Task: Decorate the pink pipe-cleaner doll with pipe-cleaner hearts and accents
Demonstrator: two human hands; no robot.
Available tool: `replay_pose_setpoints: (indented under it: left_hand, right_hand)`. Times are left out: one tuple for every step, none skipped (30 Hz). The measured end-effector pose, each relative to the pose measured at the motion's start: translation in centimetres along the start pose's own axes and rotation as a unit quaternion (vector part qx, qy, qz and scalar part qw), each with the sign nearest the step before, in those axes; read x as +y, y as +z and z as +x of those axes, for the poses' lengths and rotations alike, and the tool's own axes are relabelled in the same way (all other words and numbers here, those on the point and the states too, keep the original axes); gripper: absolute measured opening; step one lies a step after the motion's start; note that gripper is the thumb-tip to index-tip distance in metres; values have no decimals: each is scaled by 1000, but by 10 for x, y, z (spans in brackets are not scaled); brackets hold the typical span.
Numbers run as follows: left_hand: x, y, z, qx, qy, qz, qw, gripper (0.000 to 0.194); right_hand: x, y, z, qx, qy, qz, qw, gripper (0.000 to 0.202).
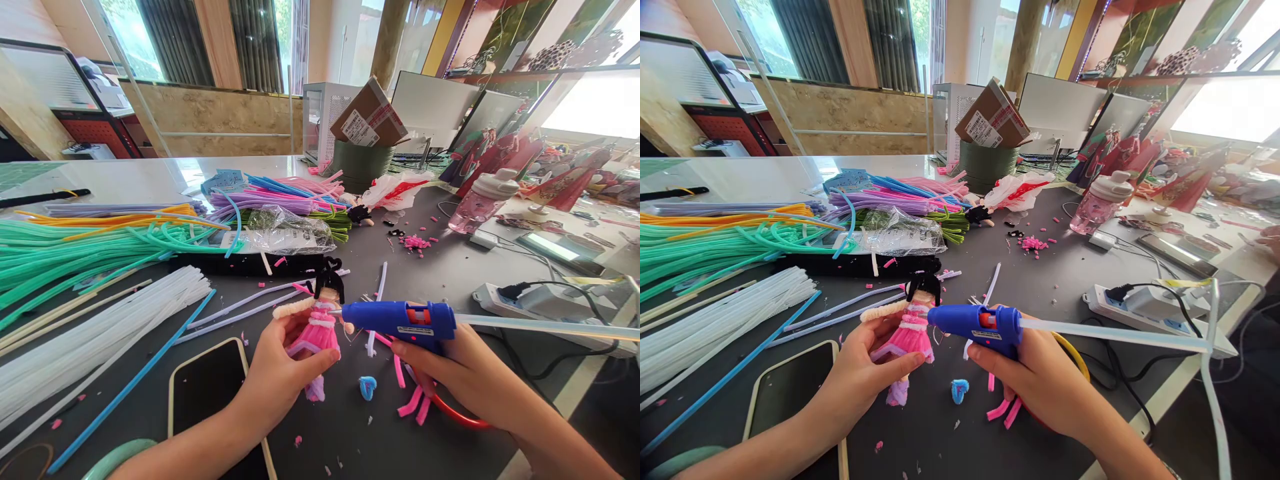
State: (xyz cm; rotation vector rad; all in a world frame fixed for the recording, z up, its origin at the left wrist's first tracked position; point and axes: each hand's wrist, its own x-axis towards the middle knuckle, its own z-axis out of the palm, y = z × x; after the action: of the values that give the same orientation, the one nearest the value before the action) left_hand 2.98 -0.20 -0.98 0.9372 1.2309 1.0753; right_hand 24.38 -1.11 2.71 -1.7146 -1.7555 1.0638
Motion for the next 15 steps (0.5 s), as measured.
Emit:
replay_pose_setpoints:
  left_hand:
    - [0, 0, 0, 0, -1, 1, 1000, 57]
    - [1, 0, 0, 0, -3, 2, 1000, 56]
    - [1, 0, -1, 0, -4, 2, 1000, 56]
    - [1, 0, -1, 0, -5, 2, 1000, 56]
    - [1, 0, -1, 0, -5, 1, 1000, 56]
    - [1, 0, -1, 2, -4, 0, 1000, 56]
    - [1, 0, -1, 3, -3, -1, 1000, 56]
    - [0, 1, -1, 5, -2, -2, 1000, 56]
    - [0, 1, -1, 7, -2, -3, 1000, 55]
    - [0, 1, -1, 9, -2, -4, 1000, 55]
    - [0, 1, -1, 11, -1, -5, 1000, 55]
    - [0, 2, 0, 12, -1, -5, 1000, 54]
    - [0, 2, 0, 12, -1, -5, 1000, 54]
    - [1, 2, 0, 12, -1, -3, 1000, 55]
    - [1, 2, 0, 12, -2, -2, 1000, 55]
  right_hand:
    - [0, 0, 0, -1, 0, -2, 1000, 34]
    - [1, 0, 1, -1, 1, -4, 1000, 35]
    - [2, 0, 1, -3, 1, -5, 1000, 35]
    - [4, -1, 2, -7, 2, -4, 1000, 36]
    - [5, -1, 3, -12, 2, -3, 1000, 38]
    - [7, -1, 4, -19, 3, -2, 1000, 39]
    - [8, -2, 4, -26, 5, -1, 1000, 40]
    - [9, -2, 5, -31, 6, -1, 999, 41]
    - [10, -2, 5, -33, 6, -3, 999, 40]
    - [9, -2, 5, -33, 4, -5, 999, 40]
    - [9, -2, 5, -29, 1, -8, 1000, 39]
    - [8, -2, 4, -25, -3, -11, 1000, 38]
    - [6, -2, 4, -19, -5, -14, 1000, 37]
    - [5, -2, 3, -13, -7, -16, 1000, 37]
    - [3, -2, 1, -8, -7, -17, 1000, 36]
